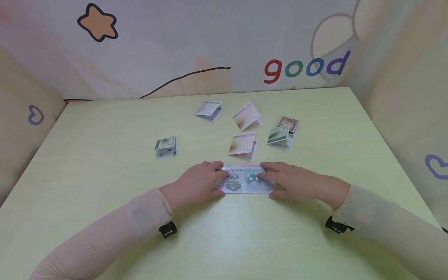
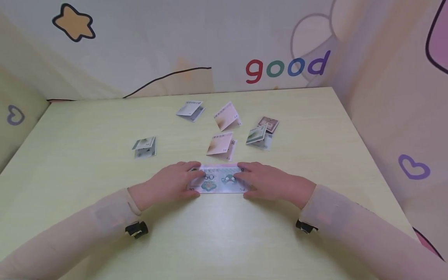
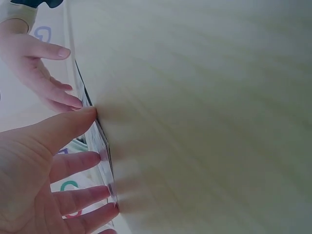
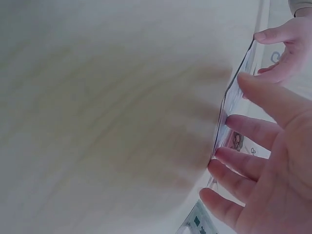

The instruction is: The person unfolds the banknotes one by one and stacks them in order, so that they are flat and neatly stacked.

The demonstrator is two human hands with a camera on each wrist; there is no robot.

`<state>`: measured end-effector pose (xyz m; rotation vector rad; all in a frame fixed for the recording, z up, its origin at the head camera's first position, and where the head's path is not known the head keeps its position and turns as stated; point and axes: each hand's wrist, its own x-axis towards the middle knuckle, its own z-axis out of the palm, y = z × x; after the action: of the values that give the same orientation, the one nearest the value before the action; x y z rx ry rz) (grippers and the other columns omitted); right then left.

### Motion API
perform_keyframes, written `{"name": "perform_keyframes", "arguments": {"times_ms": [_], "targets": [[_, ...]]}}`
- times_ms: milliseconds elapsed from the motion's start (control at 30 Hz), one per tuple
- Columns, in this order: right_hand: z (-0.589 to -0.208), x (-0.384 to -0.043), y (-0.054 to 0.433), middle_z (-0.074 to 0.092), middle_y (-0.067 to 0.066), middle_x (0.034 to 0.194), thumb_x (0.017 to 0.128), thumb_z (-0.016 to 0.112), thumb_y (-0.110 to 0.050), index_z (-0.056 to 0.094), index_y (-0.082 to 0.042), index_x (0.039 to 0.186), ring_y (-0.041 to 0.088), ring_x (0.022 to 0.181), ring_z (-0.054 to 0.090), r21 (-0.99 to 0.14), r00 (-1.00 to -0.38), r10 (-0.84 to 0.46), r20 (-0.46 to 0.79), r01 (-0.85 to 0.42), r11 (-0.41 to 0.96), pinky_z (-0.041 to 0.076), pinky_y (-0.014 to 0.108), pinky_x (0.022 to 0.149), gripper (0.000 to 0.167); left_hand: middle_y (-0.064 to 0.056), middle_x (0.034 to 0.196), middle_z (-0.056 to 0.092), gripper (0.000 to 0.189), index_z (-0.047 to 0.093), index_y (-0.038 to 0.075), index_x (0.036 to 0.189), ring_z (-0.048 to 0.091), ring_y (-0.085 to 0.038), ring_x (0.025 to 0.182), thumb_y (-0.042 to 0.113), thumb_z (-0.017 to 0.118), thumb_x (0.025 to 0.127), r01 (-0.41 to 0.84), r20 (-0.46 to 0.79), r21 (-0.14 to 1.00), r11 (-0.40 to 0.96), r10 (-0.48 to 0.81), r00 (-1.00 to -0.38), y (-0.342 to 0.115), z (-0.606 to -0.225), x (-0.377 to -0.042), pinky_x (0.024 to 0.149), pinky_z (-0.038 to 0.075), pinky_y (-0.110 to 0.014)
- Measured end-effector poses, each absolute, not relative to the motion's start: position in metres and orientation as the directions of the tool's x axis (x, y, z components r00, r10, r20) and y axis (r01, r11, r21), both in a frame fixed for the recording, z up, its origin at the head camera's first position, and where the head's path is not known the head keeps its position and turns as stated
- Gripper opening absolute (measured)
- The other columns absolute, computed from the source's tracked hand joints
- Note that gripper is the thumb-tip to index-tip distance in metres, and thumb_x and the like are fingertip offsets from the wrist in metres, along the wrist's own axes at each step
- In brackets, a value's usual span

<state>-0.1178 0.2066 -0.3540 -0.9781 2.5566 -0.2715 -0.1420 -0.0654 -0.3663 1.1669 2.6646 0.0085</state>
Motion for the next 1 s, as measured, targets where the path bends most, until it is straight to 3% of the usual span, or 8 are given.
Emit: {"name": "perform_keyframes", "arguments": {"times_ms": [367, 700, 867, 1000], "targets": [[-0.356, -0.121, 0.202, 0.048, 0.016, 0.129, 0.081, 0.073, -0.025, 0.056, -0.006, 0.126, 0.031, 0.114, 0.049, -0.241, -0.701, -0.679, -0.217, -0.636, 0.733, 0.045, 0.044, 0.093, 0.051, -0.011, 0.133, 0.048, 0.054, 0.055, 0.015, 0.13, 0.052, -0.028, 0.11, 0.043, 0.065, 0.085, 0.744, -0.192, 0.093, 0.662, 0.745, -0.639, -0.065, -0.365, -0.138, 0.092, 0.044, -0.038], [-0.358, -0.121, 0.199, 0.05, 0.016, 0.127, 0.079, 0.075, -0.024, 0.058, -0.005, 0.122, 0.03, 0.111, 0.05, -0.22, -0.711, -0.674, -0.2, -0.638, 0.738, 0.046, 0.043, 0.091, 0.05, -0.012, 0.129, 0.05, 0.046, 0.059, 0.015, 0.124, 0.056, -0.025, 0.104, 0.04, 0.065, 0.086, 0.743, -0.16, 0.091, 0.663, 0.747, -0.646, -0.064, -0.367, -0.132, 0.09, 0.046, -0.036], [-0.358, -0.12, 0.199, 0.05, 0.017, 0.127, 0.079, 0.075, -0.024, 0.059, -0.005, 0.121, 0.031, 0.111, 0.051, -0.201, -0.711, -0.675, -0.198, -0.644, 0.738, 0.047, 0.043, 0.09, 0.049, -0.01, 0.118, 0.055, 0.035, 0.063, 0.013, 0.114, 0.056, -0.023, 0.1, 0.032, 0.067, 0.086, 0.783, -0.11, 0.045, 0.62, 0.782, -0.613, -0.063, -0.367, -0.129, 0.086, 0.048, -0.033], [-0.356, -0.119, 0.197, 0.05, 0.018, 0.128, 0.081, 0.074, -0.024, 0.059, -0.004, 0.122, 0.032, 0.111, 0.051, -0.184, -0.705, -0.677, -0.21, -0.652, 0.736, 0.047, 0.044, 0.089, 0.049, -0.008, 0.121, 0.055, 0.042, 0.06, 0.013, 0.122, 0.056, -0.023, 0.103, 0.036, 0.064, 0.087, 0.807, -0.169, 0.028, 0.591, 0.798, -0.579, -0.067, -0.365, -0.126, 0.085, 0.049, -0.034]]}}
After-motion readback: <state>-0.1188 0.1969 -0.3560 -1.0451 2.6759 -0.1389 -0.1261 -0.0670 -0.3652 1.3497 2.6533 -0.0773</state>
